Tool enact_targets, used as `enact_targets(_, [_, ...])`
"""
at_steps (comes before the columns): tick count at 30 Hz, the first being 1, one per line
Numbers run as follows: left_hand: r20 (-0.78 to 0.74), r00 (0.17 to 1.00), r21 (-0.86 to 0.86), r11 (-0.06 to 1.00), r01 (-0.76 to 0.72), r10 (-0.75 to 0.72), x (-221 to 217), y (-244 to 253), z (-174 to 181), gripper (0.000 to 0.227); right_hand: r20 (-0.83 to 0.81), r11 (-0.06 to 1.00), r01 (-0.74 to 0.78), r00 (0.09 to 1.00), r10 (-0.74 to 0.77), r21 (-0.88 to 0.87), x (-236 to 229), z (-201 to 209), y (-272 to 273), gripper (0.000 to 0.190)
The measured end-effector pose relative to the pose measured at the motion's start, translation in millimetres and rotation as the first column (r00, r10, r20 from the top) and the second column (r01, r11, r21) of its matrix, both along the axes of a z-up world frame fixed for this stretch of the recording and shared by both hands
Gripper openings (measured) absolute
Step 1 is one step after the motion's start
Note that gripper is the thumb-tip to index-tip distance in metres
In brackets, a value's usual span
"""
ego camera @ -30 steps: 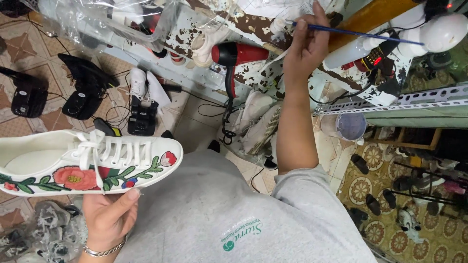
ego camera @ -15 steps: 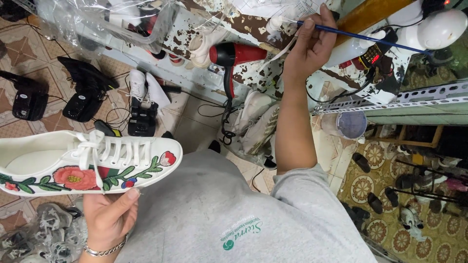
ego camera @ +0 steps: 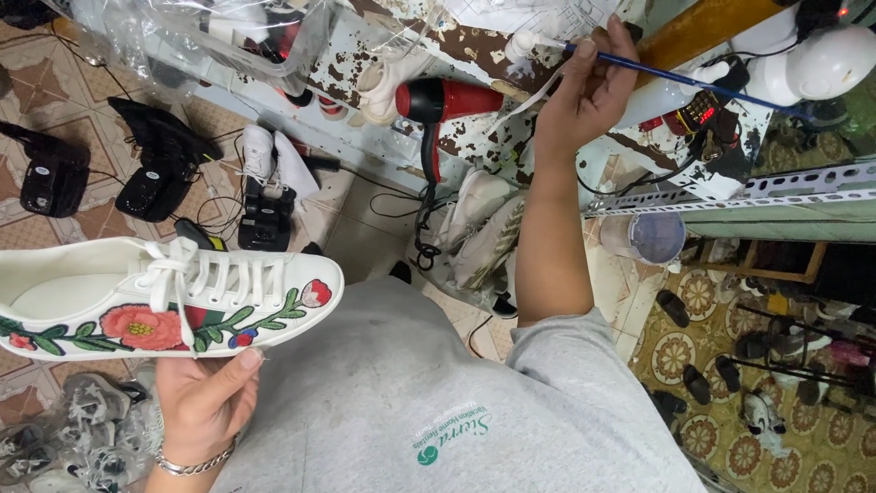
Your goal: The person holds a white sneaker with floral embroidery and uses a small brush to apply white paint to the toe cap and around the embroidered design. The person repeatedly dips the brush into a container to reload paint and continues applying it to the shoe's surface.
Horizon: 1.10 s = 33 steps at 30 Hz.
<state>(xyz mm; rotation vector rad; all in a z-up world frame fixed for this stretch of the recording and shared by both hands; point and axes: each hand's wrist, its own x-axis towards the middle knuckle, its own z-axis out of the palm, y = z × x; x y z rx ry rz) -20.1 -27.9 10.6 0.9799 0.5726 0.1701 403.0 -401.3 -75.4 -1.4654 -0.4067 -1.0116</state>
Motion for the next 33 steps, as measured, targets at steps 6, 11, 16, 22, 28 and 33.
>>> enact_targets(6, [0.007,1.000,0.018,1.000,-0.002,0.001,3.2,-1.6,2.8,0.105,0.102,0.992,-0.108,0.990,0.101,0.064,3.6,3.2,3.8,0.031])
enact_targets(11, [-0.034,0.999,0.043,0.999,0.003,-0.001,3.0,-2.5,4.1,0.102,0.114,0.980,-0.187,0.974,0.194,-0.071,-0.8,10.7,-4.4,0.037])
enact_targets(16, [-0.054,0.999,0.014,1.000,-0.007,0.008,2.1,-1.8,-0.3,0.101,0.089,0.976,-0.192,0.975,0.202,-0.103,-6.3,12.5,-6.5,0.038])
enact_targets(22, [-0.070,0.998,0.057,0.998,0.000,0.004,2.5,-2.9,0.5,0.097,0.150,1.000,-0.018,0.988,0.020,-0.017,3.6,9.4,1.3,0.028])
enact_targets(28, [-0.012,1.000,0.023,1.000,-0.008,0.008,-1.2,-3.4,-2.8,0.098,0.070,0.942,0.292,0.956,-0.284,-0.164,15.0,-2.2,2.3,0.023])
enact_targets(33, [0.047,0.999,-0.009,1.000,-0.013,0.013,-4.3,-2.3,-10.2,0.098,-0.011,0.877,0.384,0.915,-0.404,-0.287,16.7,4.0,-1.0,0.020])
